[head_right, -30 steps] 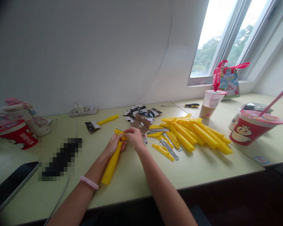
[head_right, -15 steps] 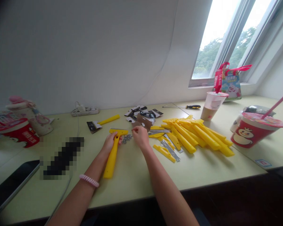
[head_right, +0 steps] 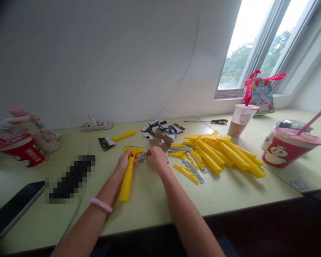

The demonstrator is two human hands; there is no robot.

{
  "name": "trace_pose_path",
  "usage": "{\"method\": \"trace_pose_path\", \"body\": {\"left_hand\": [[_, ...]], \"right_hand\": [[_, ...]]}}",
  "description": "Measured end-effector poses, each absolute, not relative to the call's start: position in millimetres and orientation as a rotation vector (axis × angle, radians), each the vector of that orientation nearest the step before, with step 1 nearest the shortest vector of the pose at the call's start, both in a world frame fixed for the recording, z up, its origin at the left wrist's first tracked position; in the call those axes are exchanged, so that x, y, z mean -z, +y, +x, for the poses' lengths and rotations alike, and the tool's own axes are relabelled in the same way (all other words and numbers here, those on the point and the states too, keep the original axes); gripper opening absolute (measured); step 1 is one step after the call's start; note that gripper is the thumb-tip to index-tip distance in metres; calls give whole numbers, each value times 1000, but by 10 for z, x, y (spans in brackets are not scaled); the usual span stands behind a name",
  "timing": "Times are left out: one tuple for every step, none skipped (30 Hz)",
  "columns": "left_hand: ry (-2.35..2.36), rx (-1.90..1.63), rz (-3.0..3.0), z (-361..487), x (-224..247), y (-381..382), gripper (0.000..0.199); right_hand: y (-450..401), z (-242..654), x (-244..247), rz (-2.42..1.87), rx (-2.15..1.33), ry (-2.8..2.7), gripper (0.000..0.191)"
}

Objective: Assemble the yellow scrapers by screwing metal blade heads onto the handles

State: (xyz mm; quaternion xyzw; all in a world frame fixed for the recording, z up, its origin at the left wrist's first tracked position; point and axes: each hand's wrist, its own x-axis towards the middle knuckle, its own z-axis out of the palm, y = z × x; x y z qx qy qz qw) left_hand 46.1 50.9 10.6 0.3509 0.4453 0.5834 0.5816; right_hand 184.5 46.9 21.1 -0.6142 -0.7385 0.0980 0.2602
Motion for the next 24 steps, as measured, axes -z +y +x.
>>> {"method": "trace_pose_path", "body": {"left_hand": [[1042,-1351,810,462,-105,510,17],[1046,-1340,798,462,-105,511,17],[1050,-1331,786,461,-104,513,17],[1054,-1323,776,460,-103,514,18],[1058,-1318,768,459,-102,515,18],[1063,-1314,763,458,-101,515,18],[1070,-1312,762,457,-100,514,18],[1078,-1309,763,458,-98,513,18],[1087,-1305,766,459,-96,511,18],[1092,-1301,772,461,-94,511,18],[1092,-1299,777,463,-92,511,17],[1090,-1299,781,465,-91,513,17],[1090,-1296,782,468,-90,516,17],[1093,-1291,781,470,-89,519,16],[1099,-1285,778,473,-90,521,16],[1108,-1280,775,476,-90,523,16],[1114,-1278,777,478,-92,523,16],[1116,-1282,784,480,-93,520,15],[1112,-1290,795,481,-94,516,14],[1106,-1300,807,482,-96,510,13],[1102,-1309,818,483,-98,504,12],[1100,-1315,825,483,-99,497,11],[1103,-1318,829,483,-101,492,11],[1107,-1319,831,483,-101,488,11]], "right_hand": [[466,1848,-211,-1659,-264,-2011,14],[463,1850,-210,-1657,-261,-2022,14],[460,1849,-209,-1656,-254,-2033,14],[458,1847,-208,-1661,-244,-2038,14],[456,1842,-206,-1672,-235,-2040,14],[454,1835,-206,-1687,-229,-2042,15],[452,1827,-207,-1702,-228,-2044,15],[449,1818,-210,-1714,-230,-2048,15],[446,1809,-214,-1726,-232,-2051,14],[441,1801,-219,-1737,-235,-2053,13],[435,1794,-225,-1745,-237,-2056,13],[429,1788,-232,-1756,-242,-2058,12],[423,1785,-237,-1766,-248,-2058,12],[417,1783,-241,-1776,-257,-2055,12],[413,1784,-243,-1786,-270,-2049,12],[410,1785,-244,-1792,-284,-2039,11],[409,1788,-243,-1796,-298,-2025,11],[410,1790,-240,-1800,-312,-2007,11],[414,1792,-237,-1807,-327,-1989,11],[418,1793,-233,-1816,-342,-1973,11],[424,1794,-229,-1824,-356,-1959,11],[430,1794,-224,-1834,-370,-1949,12],[435,1794,-220,-1847,-384,-1940,11],[441,1794,-216,-1861,-396,-1930,11]]}}
